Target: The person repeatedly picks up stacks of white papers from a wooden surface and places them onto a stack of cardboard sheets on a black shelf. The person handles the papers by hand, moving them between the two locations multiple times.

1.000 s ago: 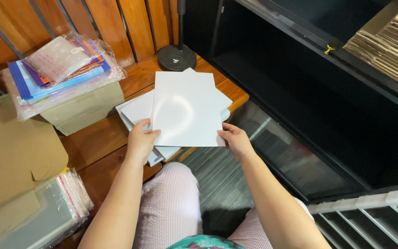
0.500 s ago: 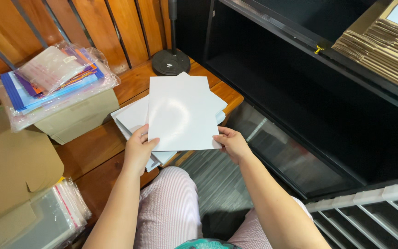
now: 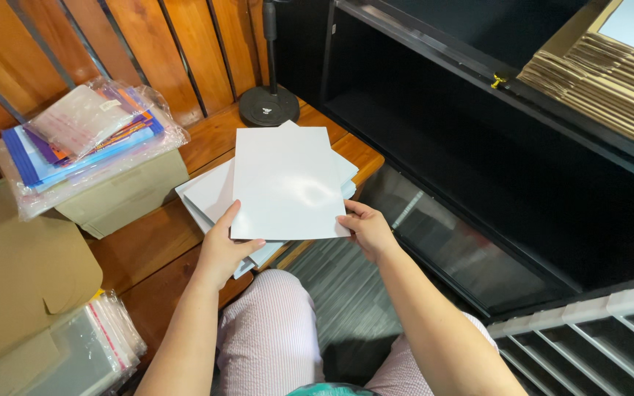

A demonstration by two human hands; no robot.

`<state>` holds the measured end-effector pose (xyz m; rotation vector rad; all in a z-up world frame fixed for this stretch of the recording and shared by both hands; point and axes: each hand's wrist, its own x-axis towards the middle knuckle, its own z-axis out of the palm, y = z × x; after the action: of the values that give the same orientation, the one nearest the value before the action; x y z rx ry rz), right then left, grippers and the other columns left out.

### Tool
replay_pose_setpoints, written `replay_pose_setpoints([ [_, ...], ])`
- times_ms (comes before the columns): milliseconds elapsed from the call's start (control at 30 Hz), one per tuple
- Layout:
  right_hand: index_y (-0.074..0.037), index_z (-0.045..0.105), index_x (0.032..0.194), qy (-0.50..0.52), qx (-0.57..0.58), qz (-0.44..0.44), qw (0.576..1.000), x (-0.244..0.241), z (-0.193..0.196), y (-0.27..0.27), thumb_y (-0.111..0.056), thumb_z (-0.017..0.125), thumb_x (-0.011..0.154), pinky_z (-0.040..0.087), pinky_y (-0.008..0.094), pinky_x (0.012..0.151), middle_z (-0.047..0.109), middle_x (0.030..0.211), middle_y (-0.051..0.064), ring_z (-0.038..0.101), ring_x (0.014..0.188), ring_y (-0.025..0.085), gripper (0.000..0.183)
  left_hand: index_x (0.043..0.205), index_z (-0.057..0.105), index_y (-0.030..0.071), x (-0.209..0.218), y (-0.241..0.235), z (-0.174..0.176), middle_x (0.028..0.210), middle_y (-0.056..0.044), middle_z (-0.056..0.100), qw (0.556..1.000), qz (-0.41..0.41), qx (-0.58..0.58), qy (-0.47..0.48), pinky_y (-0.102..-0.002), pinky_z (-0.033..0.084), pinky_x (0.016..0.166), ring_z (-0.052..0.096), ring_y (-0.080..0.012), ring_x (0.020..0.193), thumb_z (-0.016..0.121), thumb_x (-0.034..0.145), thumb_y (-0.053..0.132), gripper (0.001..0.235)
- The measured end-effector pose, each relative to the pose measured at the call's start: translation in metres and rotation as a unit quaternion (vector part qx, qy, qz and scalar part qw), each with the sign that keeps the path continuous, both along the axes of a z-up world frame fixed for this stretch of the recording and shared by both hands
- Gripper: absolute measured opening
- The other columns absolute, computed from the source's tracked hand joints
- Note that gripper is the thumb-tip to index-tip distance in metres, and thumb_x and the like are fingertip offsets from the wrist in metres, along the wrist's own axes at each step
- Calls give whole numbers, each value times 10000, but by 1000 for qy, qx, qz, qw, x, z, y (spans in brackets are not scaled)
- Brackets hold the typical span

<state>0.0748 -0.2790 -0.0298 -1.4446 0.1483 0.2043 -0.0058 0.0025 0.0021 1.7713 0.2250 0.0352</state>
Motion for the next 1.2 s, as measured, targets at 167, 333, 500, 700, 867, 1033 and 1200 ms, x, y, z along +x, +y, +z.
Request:
replay_pose_setpoints([
  [167, -36, 674, 1354, -12, 21, -9, 1000, 5, 0, -6, 26, 733, 879, 607, 235, 501, 712, 786, 66, 710, 590, 154, 482, 1599, 368, 20, 2, 0, 2, 1644, -294, 332, 999, 5, -17, -28, -408, 399, 1188, 284, -378, 1550, 879, 731, 4, 1007],
  [333, -31, 675, 1348, -42, 22, -27, 998, 3, 40, -20, 29, 741, 872, 605, 231, 497, 700, 781, 57, 708, 581, 150, 484, 1592, 368, 16, 9, -9, 30, 1639, -317, 325, 997, -1, -37, -65, -397, 431, 1165, 272, -392, 1548, 860, 726, -15, 996],
  [500, -34, 666, 1357, -105, 15, -59, 993, 7, 91, -49, 29, 743, 858, 605, 236, 480, 695, 760, 72, 695, 555, 165, 509, 1589, 331, -18, 33, -27, 55, 1659, -302, 284, 985, -20, -84, -152, -359, 466, 1131, 266, -375, 1544, 862, 720, -15, 1018],
  [700, -20, 646, 1369, -148, -18, -115, 982, -3, 172, -88, 12, 731, 862, 640, 251, 506, 723, 792, 71, 743, 608, 180, 515, 1540, 424, -5, 63, -65, 111, 1621, -243, 387, 971, -46, -55, -227, -303, 523, 1073, 370, -301, 1509, 922, 709, 46, 970],
  [867, -40, 641, 1378, -181, -36, -159, 970, -9, 230, -137, -11, 744, 861, 647, 243, 504, 748, 862, 71, 771, 672, 192, 528, 1510, 451, -31, 78, -111, 169, 1587, -255, 399, 951, -94, -78, -284, -317, 551, 1052, 378, -355, 1496, 947, 718, 59, 939],
  [1033, -66, 669, 1337, -209, -63, -214, 952, -27, 289, -190, -34, 767, 850, 645, 217, 490, 756, 931, 12, 775, 714, 169, 498, 1488, 474, -41, 90, -169, 226, 1535, -270, 416, 927, -145, -60, -341, -316, 570, 1059, 379, -405, 1475, 954, 772, 56, 868],
  [1200, -100, 644, 1385, -174, -75, -282, 941, -37, 322, -260, -57, 774, 812, 530, 200, 550, 745, 1122, 36, 743, 827, 139, 589, 1339, 651, 58, 93, -230, 273, 1117, 23, 742, 907, -193, 27, -374, -185, 562, 861, 662, -61, 913, 885, 808, 122, 584],
])
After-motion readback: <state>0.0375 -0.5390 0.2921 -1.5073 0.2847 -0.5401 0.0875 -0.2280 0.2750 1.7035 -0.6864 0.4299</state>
